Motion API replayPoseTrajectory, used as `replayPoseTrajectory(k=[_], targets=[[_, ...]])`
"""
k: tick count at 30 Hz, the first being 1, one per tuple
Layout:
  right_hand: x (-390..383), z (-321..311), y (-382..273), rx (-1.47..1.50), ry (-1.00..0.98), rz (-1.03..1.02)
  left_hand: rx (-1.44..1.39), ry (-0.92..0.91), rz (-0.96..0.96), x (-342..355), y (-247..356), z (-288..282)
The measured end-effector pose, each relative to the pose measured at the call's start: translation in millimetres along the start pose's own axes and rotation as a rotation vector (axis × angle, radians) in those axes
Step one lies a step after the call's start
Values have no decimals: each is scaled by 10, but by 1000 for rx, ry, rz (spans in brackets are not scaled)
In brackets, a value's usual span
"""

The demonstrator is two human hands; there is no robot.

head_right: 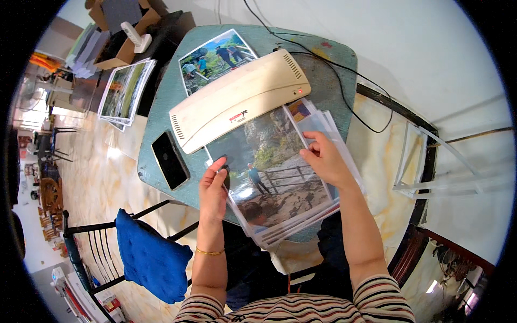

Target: The person sits with a stack of printed photos and clear plastic sheets. They place a photo between two sheets and feed it into a laminating machine, then retrieve the laminated photo and repeat the process with additional photos.

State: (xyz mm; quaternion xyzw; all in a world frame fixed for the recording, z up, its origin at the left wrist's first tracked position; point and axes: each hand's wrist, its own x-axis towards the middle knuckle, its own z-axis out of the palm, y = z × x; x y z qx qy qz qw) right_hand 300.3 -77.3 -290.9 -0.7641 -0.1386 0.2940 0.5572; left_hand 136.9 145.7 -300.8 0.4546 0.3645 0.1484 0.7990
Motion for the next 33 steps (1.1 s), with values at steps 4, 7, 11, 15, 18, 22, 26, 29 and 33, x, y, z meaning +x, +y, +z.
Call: replayPoseTrajectory(k=[4,7,11,15,18,22,26,29,33], targets=[[0,-2,-51,-35,-21,28,0,-9,-7,-6,15,-42],[-4,-17,-61,-43,-19,30,3,-6,-5,14,-2,-44],[5,-20,-31,-29,-13,23,-16,-8,-5,16,3,-31],[-8,-12,-89,-52,-11,39,0,15,0,-5,23,-1],[2,-13,-51,-42,-14,38,4,14,-2,4,10,-18],[3,-15,-39,-45,-16,32,-1,21,-11,0,19,-13],[7,-16,-20,-42,-20,35,0,30,-8,-2,23,6],[5,-17,-32,-50,-20,29,12,14,-15,7,6,-27],[6,-18,-33,-55,-20,25,22,-9,-15,12,2,-57]])
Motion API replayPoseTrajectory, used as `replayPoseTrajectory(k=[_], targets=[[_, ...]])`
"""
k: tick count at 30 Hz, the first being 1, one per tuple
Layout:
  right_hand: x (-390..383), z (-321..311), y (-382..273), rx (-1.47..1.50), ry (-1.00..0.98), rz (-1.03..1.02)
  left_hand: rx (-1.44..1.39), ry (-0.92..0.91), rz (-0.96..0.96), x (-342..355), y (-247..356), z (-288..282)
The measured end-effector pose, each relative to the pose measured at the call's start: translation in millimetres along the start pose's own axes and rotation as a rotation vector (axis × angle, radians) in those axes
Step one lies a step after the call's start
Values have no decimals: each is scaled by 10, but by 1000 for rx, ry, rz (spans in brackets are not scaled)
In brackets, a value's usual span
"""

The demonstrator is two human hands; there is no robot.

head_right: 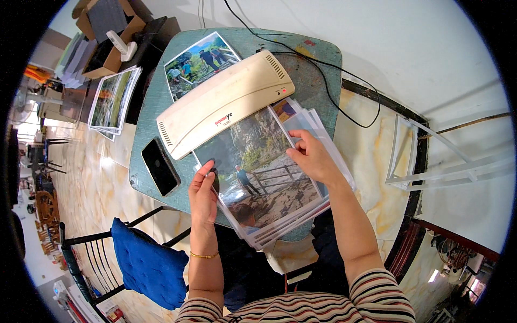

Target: The person sits with a stack of printed photos and clear plastic sheets. They place a photo between two sheets and feed it into a laminating machine, then retrieve the laminated photo and repeat the process with additional photos.

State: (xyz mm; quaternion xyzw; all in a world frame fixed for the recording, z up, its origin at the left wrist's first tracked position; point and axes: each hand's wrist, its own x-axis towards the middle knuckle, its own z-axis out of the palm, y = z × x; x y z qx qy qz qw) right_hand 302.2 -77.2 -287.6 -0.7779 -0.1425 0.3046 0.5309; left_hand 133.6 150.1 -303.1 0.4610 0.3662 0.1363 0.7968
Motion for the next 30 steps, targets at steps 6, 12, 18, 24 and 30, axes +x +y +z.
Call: replayPoseTrajectory(k=[6,12,18,24,30], targets=[[-5,0,-16,7,1,9,-26,28,12,-10,20,62],[1,5,-8,-8,5,4,-25,9,10,7,-2,21],[12,7,14,11,2,1,-14,-2,27,30,-30,-16],[26,10,21,19,11,-9,-6,-17,15,29,-5,-12],[41,12,21,29,0,-7,-19,0,4,19,24,11]])
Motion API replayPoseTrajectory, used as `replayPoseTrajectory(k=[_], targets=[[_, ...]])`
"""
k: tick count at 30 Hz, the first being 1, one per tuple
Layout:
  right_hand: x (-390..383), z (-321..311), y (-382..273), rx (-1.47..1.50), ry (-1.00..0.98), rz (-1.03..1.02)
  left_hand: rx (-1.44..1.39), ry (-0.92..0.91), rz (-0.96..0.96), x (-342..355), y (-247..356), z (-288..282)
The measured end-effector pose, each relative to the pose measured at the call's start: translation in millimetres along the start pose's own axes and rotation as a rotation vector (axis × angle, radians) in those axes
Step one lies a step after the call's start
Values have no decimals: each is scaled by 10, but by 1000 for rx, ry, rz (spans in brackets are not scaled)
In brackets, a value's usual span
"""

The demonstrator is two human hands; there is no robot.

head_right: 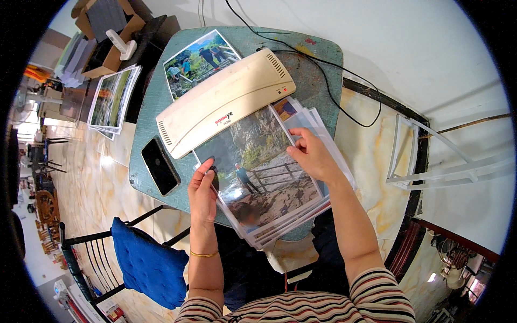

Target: The person sits with a stack of printed photos and clear plastic sheets. They place a photo between two sheets and feed it into a laminating machine, then retrieve the laminated photo and repeat the process with additional photos.

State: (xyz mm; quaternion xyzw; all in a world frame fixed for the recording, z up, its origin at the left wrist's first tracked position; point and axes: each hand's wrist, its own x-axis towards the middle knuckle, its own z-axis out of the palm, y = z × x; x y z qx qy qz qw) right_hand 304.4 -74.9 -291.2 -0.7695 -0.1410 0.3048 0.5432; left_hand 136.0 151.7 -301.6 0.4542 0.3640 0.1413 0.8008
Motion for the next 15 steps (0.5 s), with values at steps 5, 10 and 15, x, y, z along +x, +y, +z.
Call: replayPoseTrajectory(k=[5,10,15], targets=[[1,-5,-17,-37,9,5,15,38,1,-24,54,88],[6,0,-32,-52,10,17,29,22,1,-3,37,42],[6,4,-44,-77,32,4,26,32,-27,12,38,35]])
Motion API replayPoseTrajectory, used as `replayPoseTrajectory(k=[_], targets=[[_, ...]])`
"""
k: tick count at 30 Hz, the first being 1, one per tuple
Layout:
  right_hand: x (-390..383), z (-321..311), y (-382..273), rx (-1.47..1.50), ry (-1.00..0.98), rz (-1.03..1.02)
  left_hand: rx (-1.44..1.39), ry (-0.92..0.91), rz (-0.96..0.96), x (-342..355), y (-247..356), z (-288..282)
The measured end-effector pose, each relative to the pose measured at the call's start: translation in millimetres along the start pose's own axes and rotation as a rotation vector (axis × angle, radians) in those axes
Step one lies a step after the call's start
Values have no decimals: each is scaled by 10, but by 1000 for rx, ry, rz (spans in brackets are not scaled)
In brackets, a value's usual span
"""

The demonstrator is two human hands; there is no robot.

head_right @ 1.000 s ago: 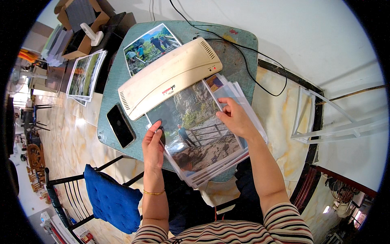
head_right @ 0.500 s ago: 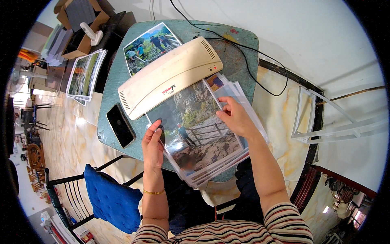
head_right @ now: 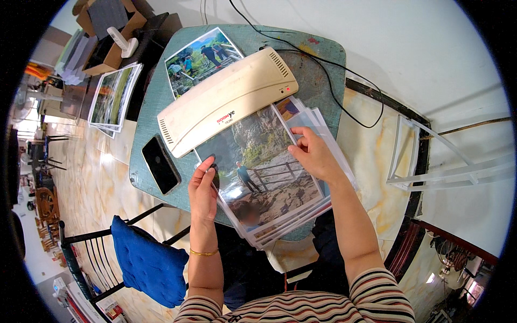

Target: The person sits with a stack of printed photos and clear plastic sheets. They place a photo between two sheets and feed it into a laminating machine, then retrieve the laminated photo and repeat the process with additional photos.

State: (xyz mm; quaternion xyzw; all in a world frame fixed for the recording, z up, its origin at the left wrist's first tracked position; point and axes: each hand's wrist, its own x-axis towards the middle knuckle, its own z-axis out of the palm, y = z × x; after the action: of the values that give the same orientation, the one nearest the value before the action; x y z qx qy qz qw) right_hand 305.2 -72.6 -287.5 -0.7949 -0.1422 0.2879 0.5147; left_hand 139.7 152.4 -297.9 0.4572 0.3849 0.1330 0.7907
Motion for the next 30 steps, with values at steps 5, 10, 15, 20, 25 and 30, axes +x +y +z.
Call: replayPoseTrajectory(k=[5,10,15,20,25,30], targets=[[11,-2,1,21,-21,15,-2,6,27,-9,13,39],[21,4,19,28,-18,-1,-23,-1,32,6,7,41],[14,5,-25,28,-11,-7,-29,-13,25,16,12,19],[29,12,-36,43,-11,-3,-30,-4,26,33,10,21],[41,18,-42,46,-1,5,-31,-4,23,38,11,25],[42,16,-94,21,6,40,-15,-2,24,53,6,5]])
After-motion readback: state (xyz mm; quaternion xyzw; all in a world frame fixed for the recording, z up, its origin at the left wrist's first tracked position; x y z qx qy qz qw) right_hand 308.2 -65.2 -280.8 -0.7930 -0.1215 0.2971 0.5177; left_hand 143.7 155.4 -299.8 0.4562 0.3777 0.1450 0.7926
